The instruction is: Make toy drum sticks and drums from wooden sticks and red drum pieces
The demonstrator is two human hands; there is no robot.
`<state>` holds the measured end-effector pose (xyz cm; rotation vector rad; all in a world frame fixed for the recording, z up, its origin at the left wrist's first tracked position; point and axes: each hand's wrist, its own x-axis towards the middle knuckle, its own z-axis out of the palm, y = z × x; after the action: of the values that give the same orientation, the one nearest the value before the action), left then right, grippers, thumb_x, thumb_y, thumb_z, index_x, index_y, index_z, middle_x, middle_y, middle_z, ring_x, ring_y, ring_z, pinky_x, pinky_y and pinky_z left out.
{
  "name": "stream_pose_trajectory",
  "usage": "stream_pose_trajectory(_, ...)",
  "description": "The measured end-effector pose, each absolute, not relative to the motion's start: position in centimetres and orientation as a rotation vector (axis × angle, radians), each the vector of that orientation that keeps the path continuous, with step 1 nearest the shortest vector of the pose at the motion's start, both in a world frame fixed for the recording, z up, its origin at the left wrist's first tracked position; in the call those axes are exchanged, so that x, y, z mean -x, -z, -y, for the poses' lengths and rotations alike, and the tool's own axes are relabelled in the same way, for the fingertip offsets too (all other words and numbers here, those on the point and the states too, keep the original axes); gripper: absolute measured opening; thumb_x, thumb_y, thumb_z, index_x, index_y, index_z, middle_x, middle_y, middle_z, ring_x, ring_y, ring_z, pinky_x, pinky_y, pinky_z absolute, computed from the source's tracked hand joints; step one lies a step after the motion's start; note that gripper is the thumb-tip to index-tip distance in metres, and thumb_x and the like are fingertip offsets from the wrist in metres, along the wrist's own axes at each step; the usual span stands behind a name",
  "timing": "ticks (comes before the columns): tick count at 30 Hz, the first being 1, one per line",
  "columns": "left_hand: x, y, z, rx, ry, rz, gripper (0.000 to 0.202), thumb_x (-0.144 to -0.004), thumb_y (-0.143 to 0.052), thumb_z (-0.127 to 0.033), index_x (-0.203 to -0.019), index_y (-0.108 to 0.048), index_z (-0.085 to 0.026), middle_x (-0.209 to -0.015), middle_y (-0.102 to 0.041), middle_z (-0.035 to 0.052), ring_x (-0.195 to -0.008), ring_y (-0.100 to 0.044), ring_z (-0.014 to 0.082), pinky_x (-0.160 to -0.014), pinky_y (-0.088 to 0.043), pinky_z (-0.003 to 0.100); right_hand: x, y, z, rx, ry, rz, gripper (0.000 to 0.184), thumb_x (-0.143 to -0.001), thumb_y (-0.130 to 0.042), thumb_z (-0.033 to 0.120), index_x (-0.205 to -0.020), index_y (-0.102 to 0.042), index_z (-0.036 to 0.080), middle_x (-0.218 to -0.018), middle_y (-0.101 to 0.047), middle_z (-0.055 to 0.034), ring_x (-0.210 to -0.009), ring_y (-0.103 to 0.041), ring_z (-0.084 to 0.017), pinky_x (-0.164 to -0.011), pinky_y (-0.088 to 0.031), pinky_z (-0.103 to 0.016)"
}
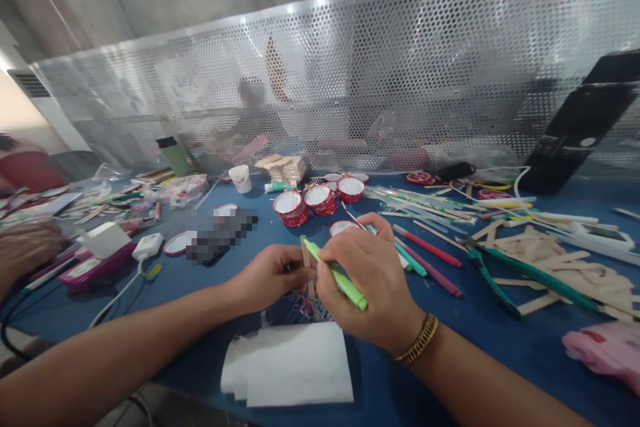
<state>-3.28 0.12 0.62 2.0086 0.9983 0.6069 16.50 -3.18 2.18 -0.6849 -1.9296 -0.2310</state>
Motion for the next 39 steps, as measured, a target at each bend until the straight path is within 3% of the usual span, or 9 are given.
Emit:
stream_pose_trajectory(18,3.24,-0.80,0.12,-2.033,-0.631,-1.019,0.022,-0.088,-0.057,-0.033,-0.076,-0.060,-0.016,-0.069,-0.060,-0.0008,-0.063,-0.050,0.0115,-0.061,-0.040,0.023,-16.38,-2.27,3.28,0.680,0.273,1.974,0.014,-0.079,-0.057,0.011,-0.085,-0.054,0.023,-0.072,-0.063,0.0024,-0.068,-0.060,-0.016,-0.095,-0.036,-0.049)
stream_pose_trajectory(25,3.22,-0.68,-0.12,-2.054,-0.610,-1.022,0.020,-0.089,-0.056,-0.033,-0.086,-0.066,-0.016,-0.071,-0.062,0.0002,-0.063,-0.052,0.0120,-0.060,-0.039,0.023,-16.69,-2.26,2.73,0.709,0.302,1.921,0.012,-0.078,-0.058,0.011,-0.081,-0.053,0.022,-0.070,-0.062,0.0022,-0.066,-0.059,-0.016,-0.093,-0.037,-0.048)
stream_pose_trajectory(31,3.23,-0.79,-0.03,-2.007,-0.628,-1.018,0.020,-0.087,-0.057,-0.031,-0.076,-0.060,-0.015,-0.066,-0.058,-0.0019,-0.061,-0.049,0.0110,-0.059,-0.039,0.022,-16.22,-2.39,3.29,0.689,0.274,1.977,0.008,-0.082,-0.056,0.013,-0.083,-0.055,0.021,-0.071,-0.063,0.0015,-0.068,-0.060,-0.016,-0.094,-0.035,-0.048)
stream_pose_trajectory(39,3.12,-1.00,0.04,-2.079,-0.615,-1.046,0.021,-0.088,-0.056,-0.033,-0.083,-0.066,-0.015,-0.068,-0.058,-0.0013,-0.062,-0.048,0.0114,-0.057,-0.037,0.022,-16.61,-2.15,2.61,0.743,0.306,1.897,0.009,-0.081,-0.057,0.012,-0.079,-0.055,0.020,-0.070,-0.062,0.0011,-0.065,-0.059,-0.015,-0.093,-0.036,-0.048)
